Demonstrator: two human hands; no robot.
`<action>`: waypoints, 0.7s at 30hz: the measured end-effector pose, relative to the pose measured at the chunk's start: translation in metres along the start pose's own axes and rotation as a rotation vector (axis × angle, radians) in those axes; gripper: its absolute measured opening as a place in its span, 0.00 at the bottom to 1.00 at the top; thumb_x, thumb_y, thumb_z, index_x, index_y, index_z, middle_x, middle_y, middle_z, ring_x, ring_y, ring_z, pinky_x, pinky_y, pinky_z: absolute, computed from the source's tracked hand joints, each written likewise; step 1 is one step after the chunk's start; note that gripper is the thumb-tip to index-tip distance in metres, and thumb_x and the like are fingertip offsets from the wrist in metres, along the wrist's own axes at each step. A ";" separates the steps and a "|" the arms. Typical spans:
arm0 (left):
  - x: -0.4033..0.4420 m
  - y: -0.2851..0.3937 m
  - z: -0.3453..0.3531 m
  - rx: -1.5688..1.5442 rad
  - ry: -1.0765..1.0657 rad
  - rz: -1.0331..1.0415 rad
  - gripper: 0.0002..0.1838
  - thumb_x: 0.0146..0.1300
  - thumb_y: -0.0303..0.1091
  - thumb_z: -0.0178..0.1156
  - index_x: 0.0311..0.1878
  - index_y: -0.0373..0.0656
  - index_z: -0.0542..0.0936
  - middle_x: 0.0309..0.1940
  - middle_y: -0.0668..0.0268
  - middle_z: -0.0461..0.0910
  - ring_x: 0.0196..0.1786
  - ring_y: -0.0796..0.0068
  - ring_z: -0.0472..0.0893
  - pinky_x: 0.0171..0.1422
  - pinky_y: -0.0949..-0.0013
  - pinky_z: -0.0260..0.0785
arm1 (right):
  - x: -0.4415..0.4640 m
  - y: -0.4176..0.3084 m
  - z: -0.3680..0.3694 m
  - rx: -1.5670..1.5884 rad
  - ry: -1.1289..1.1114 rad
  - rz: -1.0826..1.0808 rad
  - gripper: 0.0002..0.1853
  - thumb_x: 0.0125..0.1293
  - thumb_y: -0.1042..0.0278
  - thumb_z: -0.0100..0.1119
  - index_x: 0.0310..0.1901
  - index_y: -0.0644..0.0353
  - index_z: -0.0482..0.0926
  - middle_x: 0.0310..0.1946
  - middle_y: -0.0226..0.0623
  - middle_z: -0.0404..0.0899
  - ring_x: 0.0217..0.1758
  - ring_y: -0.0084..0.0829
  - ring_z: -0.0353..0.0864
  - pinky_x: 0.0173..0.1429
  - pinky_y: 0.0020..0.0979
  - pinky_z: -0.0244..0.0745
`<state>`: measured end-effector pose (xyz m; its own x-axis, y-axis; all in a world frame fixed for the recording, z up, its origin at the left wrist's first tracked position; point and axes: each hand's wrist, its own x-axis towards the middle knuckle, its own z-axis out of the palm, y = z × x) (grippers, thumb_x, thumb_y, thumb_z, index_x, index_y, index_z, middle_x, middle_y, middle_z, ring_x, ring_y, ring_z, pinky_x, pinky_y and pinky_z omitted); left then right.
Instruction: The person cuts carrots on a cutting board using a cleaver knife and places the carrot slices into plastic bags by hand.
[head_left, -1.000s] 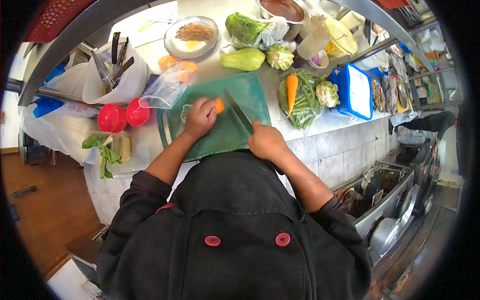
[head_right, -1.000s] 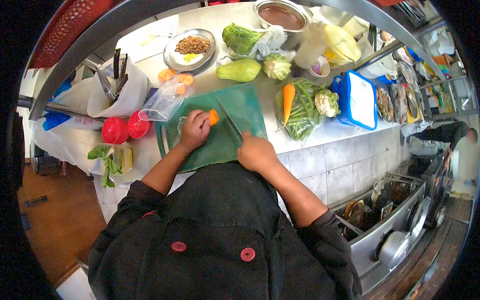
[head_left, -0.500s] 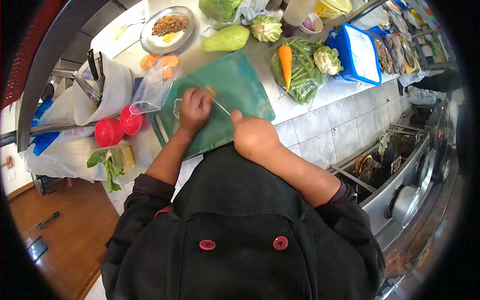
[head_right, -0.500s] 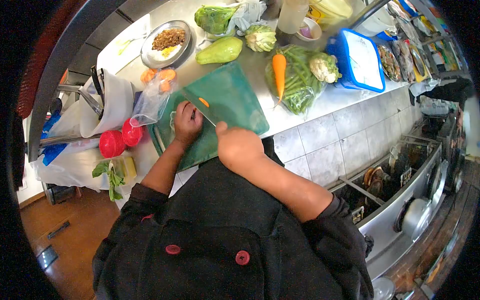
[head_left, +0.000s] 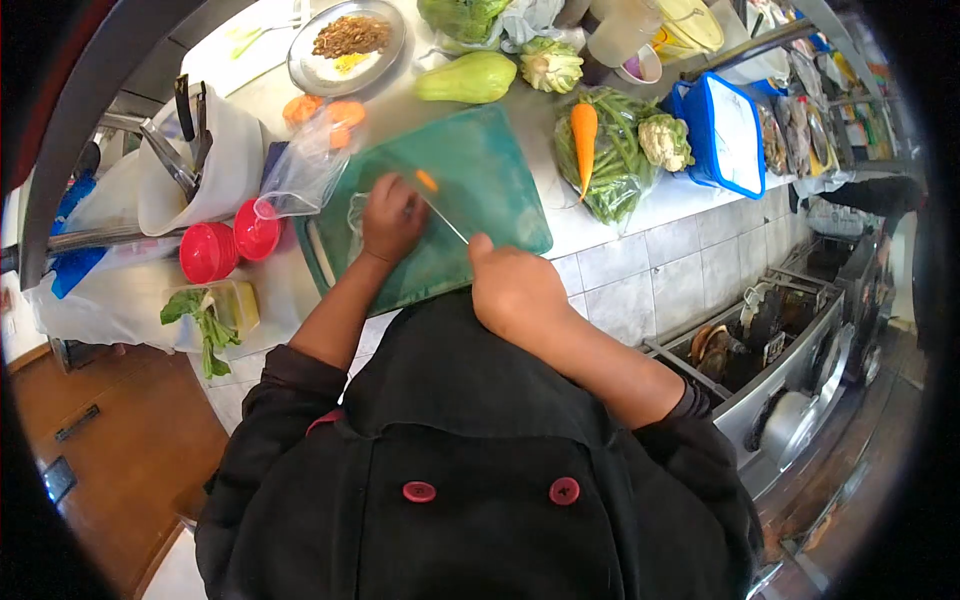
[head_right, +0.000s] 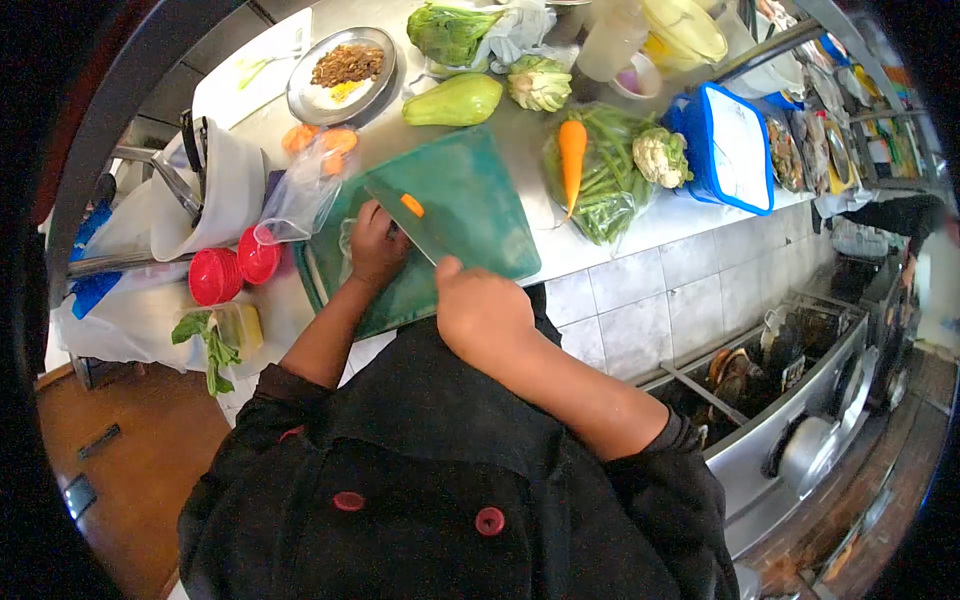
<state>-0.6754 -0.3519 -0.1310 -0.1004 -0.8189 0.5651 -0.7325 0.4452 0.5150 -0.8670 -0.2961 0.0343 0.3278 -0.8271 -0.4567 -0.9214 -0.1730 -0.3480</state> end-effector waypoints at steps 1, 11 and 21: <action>-0.001 0.001 0.000 -0.024 -0.023 -0.036 0.08 0.48 0.24 0.66 0.31 0.40 0.76 0.38 0.53 0.76 0.39 0.51 0.79 0.42 0.56 0.73 | 0.000 -0.001 -0.003 -0.007 -0.005 -0.005 0.08 0.64 0.70 0.47 0.41 0.64 0.70 0.33 0.53 0.83 0.37 0.49 0.86 0.40 0.45 0.81; -0.006 0.000 0.008 -0.124 0.021 -0.146 0.10 0.48 0.25 0.65 0.34 0.40 0.75 0.35 0.55 0.75 0.38 0.50 0.77 0.43 0.56 0.72 | 0.006 -0.013 -0.013 0.060 -0.119 0.035 0.10 0.63 0.71 0.47 0.44 0.66 0.67 0.33 0.57 0.82 0.39 0.56 0.83 0.43 0.52 0.77; -0.006 -0.002 0.007 -0.182 -0.022 -0.181 0.11 0.54 0.28 0.65 0.41 0.39 0.79 0.36 0.54 0.77 0.39 0.51 0.77 0.43 0.56 0.72 | 0.012 -0.019 -0.014 -0.007 -0.149 0.039 0.10 0.63 0.73 0.43 0.43 0.68 0.68 0.31 0.58 0.82 0.36 0.54 0.85 0.41 0.49 0.80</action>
<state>-0.6778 -0.3501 -0.1399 0.0056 -0.8980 0.4399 -0.6067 0.3466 0.7154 -0.8485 -0.3100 0.0467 0.3186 -0.7449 -0.5862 -0.9353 -0.1466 -0.3221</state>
